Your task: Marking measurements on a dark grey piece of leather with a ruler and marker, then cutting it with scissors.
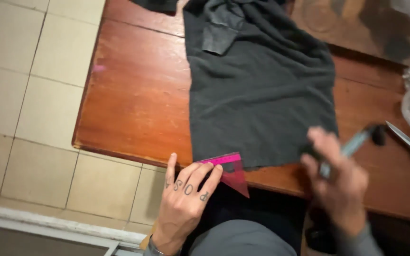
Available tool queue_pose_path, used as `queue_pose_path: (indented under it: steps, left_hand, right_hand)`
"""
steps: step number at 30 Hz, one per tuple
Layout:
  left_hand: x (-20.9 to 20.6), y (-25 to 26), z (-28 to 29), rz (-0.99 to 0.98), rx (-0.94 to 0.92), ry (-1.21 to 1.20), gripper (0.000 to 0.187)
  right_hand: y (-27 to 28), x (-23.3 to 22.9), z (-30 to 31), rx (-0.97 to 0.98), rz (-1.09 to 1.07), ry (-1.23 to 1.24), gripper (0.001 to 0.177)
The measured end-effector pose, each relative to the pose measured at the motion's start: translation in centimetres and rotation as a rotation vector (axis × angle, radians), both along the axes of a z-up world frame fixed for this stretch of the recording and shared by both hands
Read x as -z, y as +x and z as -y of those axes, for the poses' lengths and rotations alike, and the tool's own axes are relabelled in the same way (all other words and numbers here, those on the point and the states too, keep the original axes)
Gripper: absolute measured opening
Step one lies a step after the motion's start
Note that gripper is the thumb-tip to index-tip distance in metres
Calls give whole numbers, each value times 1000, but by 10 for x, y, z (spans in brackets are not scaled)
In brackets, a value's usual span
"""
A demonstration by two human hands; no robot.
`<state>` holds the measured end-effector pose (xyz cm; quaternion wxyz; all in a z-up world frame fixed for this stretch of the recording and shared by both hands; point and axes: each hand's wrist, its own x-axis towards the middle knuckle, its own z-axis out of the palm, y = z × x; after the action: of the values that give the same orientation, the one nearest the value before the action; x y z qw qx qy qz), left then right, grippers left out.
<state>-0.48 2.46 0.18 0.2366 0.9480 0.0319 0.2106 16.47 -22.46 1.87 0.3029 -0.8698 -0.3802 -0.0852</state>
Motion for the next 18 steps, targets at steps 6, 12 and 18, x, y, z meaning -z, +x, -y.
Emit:
queue_pose_path:
  steps: [6, 12, 18]
  left_hand:
    - [5, 17, 15, 39, 54, -23, 29]
    - [12, 44, 59, 84, 217, 77, 35]
    - [8, 48, 64, 158, 267, 224, 30]
  right_hand:
    - [105, -1, 27, -167, 20, -331, 51]
    - [134, -20, 55, -125, 103, -471, 56]
    - [47, -8, 66, -284, 157, -58, 53]
